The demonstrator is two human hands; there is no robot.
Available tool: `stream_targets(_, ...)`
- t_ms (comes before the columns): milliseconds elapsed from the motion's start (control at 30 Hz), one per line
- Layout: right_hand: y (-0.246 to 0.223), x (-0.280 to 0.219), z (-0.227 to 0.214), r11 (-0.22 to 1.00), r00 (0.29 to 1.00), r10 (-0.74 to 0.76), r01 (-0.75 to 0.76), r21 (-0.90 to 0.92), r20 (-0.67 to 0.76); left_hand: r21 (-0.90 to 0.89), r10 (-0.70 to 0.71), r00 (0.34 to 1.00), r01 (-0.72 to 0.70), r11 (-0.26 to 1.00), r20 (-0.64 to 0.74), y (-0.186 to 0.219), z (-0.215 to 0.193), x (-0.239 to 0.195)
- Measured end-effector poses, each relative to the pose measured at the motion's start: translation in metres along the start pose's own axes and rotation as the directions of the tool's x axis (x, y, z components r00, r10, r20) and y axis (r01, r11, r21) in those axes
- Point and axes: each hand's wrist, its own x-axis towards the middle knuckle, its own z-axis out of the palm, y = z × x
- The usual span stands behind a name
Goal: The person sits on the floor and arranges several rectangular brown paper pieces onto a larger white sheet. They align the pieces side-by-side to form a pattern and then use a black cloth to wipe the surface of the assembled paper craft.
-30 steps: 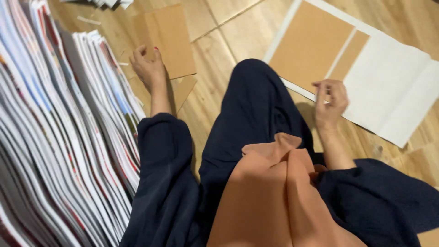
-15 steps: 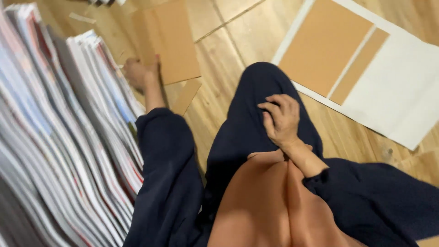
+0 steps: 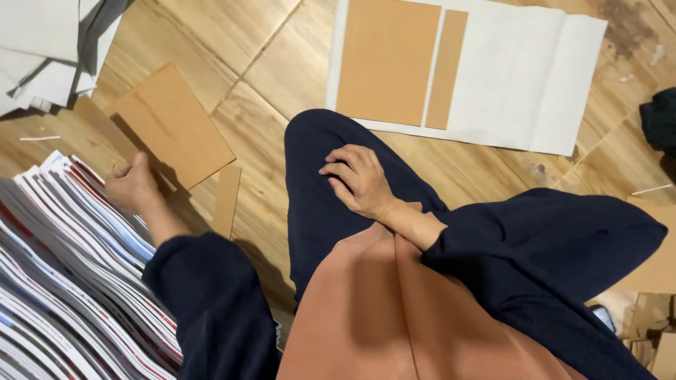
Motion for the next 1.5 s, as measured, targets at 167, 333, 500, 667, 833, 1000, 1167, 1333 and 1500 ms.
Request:
stream_targets(167, -0.009, 0.02, -0.026, 0.868, 0.959, 0.276, -0.278, 0.412, 0.067, -0.632, 0.111, 0.714, 0.523, 0.572, 0.691, 0.102, -0.059, -0.09)
stream_targets(333, 0.012, 0.028, -0.066, 0.465, 0.793, 0.577, -0.518, 0.718, 0.198, -0.259, 0.454, 0.104, 0.92, 0.294, 0.885, 0.172, -0.063, -0.233)
stream_targets(500, 0.051, 0.007, -0.126, 0.281, 0.615, 0.771, -0.561, 0.779, 0.164, 0.006, 0.467, -0.253, 0.884, 0.468, 0.848, 0.195, -0.044, -0.383)
stream_targets(667, 0.078, -0.038, -0.174, 0.202, 0.523, 0.837, -0.57, 0.796, 0.162, 0.265, 0.418, -0.586, 0.748, 0.608, 0.694, 0.195, -0.044, -0.444)
stream_targets(833, 0.081, -0.056, -0.192, 0.133, 0.455, 0.865, -0.618, 0.775, 0.214, 0.325, 0.338, -0.657, 0.675, 0.662, 0.675, 0.179, -0.034, -0.468)
stream_targets(1000, 0.081, -0.057, -0.195, 0.024, 0.374, 0.888, -0.62, 0.785, 0.268, 0.281, 0.33, -0.661, 0.642, 0.713, 0.674, 0.184, -0.022, -0.471)
stream_targets(1167, 0.114, -0.072, -0.19, -0.014, 0.37, 0.878, -0.613, 0.79, 0.303, 0.269, 0.351, -0.657, 0.652, 0.709, 0.668, 0.202, -0.022, -0.474)
stream_targets(1333, 0.151, -0.054, -0.21, 0.073, 0.374, 0.889, -0.687, 0.723, 0.265, 0.05, 0.381, -0.536, 0.625, 0.779, 0.753, 0.163, 0.058, -0.478)
stream_targets(1500, 0.186, -0.016, -0.235, 0.15, 0.186, 0.972, -0.962, 0.227, 0.145, -0.748, 0.753, -0.071, 0.086, 0.658, 0.654, 0.198, 0.082, -0.436)
